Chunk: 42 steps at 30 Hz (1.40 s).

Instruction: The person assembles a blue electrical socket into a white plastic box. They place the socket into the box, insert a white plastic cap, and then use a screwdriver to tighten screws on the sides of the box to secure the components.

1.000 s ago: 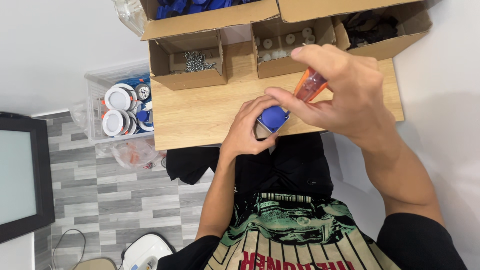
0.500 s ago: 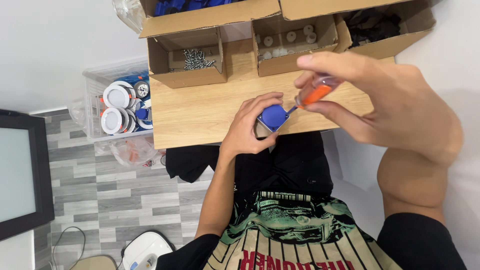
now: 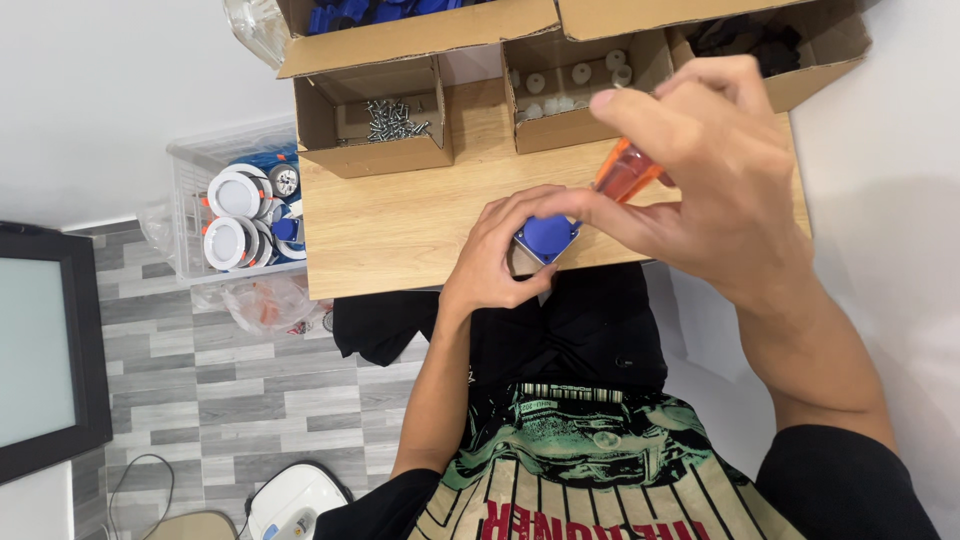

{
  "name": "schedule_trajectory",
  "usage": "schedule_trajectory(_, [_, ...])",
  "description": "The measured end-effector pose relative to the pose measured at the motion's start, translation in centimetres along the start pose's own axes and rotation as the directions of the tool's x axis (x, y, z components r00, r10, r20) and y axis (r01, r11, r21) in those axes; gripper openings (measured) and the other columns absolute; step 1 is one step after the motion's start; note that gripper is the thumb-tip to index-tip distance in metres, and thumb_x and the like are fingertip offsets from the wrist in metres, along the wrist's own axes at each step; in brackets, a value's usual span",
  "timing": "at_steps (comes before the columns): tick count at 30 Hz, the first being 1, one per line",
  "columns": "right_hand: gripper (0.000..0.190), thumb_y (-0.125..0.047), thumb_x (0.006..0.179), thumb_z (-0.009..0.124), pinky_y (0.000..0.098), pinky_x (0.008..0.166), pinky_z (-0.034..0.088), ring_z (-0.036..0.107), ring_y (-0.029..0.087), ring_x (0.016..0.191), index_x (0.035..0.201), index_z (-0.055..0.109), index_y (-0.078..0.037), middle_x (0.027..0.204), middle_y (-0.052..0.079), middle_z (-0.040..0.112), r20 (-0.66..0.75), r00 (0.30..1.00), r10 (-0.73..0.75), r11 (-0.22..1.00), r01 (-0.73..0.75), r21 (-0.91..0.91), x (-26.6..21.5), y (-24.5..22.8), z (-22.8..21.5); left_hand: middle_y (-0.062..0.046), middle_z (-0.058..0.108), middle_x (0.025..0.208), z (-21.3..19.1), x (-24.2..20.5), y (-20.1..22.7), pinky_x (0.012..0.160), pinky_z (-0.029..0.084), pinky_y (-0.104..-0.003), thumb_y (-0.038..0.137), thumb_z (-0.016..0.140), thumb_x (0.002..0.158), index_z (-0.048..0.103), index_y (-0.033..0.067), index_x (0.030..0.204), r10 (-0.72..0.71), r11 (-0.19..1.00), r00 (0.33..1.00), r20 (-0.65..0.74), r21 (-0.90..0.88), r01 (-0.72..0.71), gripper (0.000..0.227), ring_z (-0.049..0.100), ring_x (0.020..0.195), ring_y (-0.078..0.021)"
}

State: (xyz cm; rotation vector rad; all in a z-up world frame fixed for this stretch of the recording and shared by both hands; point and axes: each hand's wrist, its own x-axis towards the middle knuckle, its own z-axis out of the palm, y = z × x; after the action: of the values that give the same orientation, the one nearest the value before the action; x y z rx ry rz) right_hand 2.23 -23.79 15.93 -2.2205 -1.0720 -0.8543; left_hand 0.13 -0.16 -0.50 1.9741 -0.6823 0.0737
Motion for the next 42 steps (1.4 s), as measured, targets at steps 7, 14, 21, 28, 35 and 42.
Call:
schedule_trajectory(7, [0.059, 0.003, 0.110, 0.061, 0.0405, 0.112, 0.057, 0.066, 0.032, 0.144, 0.163, 0.037, 0.000, 0.157, 0.017, 0.064, 0.423, 0.906, -0.003, 0.943, -0.139, 0.303, 1.2, -0.6, -4.7, -0.005, 0.061, 0.161, -0.4, 0.1, 0.5, 0.119, 0.042, -0.045, 0.025, 0.077, 0.078, 0.057, 0.0216, 0.146, -0.009, 1.000, 0.999, 0.037, 0.000, 0.009, 0.071, 0.062, 0.150, -0.0290])
schedule_trajectory(14, [0.050, -0.013, 0.110, 0.088, 0.0417, 0.121, 0.057, 0.072, 0.042, 0.148, 0.152, 0.065, -0.003, 0.140, 0.012, 0.079, 0.307, 0.948, 0.078, 0.986, -0.118, 0.114, -0.3, 0.0, -3.9, -0.005, 0.061, 0.161, -0.5, 0.1, 0.6, 0.119, 0.042, -0.045, 0.025, 0.077, 0.078, 0.057, 0.0217, 0.146, -0.011, 1.000, 0.999, 0.034, -0.003, 0.011, 0.071, 0.062, 0.150, -0.0290])
schedule_trajectory(21, [0.053, -0.025, 0.110, 0.104, 0.0486, 0.109, 0.064, 0.079, 0.039, 0.120, 0.140, 0.071, 0.004, 0.100, 0.010, 0.075, 0.122, 0.992, 0.036, 0.998, -0.041, 0.046, 0.0, -0.2, -1.2, -0.006, 0.062, 0.160, -0.1, 0.0, 0.0, 0.122, 0.042, -0.045, 0.023, 0.075, 0.078, 0.058, 0.0210, 0.148, 0.003, 1.000, 1.000, 0.017, -0.005, -0.002, 0.072, 0.063, 0.149, -0.0302])
schedule_trajectory(28, [0.051, -0.028, 0.114, 0.082, 0.0373, 0.086, 0.055, 0.065, 0.029, 0.104, 0.150, 0.060, 0.001, 0.126, 0.019, 0.062, 0.194, 0.981, 0.006, 0.998, -0.018, 0.061, 1.1, -0.2, -2.1, -0.005, 0.062, 0.159, -0.3, 0.1, 0.4, 0.121, 0.042, -0.046, 0.026, 0.076, 0.077, 0.057, 0.0183, 0.148, -0.005, 1.000, 1.000, 0.028, 0.001, 0.005, 0.074, 0.062, 0.149, -0.0288])
schedule_trajectory(35, [0.056, -0.006, 0.111, 0.072, 0.0339, 0.109, 0.058, 0.078, 0.021, 0.122, 0.161, 0.046, -0.001, 0.138, 0.008, 0.079, 0.397, 0.917, -0.018, 0.940, -0.119, 0.318, 1.3, 0.6, -4.2, -0.004, 0.062, 0.160, -0.5, 0.2, 0.9, 0.120, 0.042, -0.046, 0.026, 0.076, 0.078, 0.058, 0.0210, 0.145, -0.015, 1.000, 0.999, 0.032, -0.001, 0.015, 0.070, 0.062, 0.149, -0.0293])
schedule_trajectory(42, [0.048, -0.005, 0.109, 0.091, 0.0337, 0.097, 0.059, 0.074, 0.021, 0.099, 0.148, 0.065, 0.003, 0.109, 0.007, 0.081, 0.259, 0.966, -0.009, 0.955, -0.069, 0.289, 1.1, 0.5, -2.7, -0.005, 0.062, 0.160, -0.4, 0.1, 0.6, 0.120, 0.042, -0.045, 0.026, 0.077, 0.079, 0.057, 0.0206, 0.145, -0.006, 1.000, 1.000, 0.026, 0.002, 0.006, 0.069, 0.063, 0.149, -0.0287])
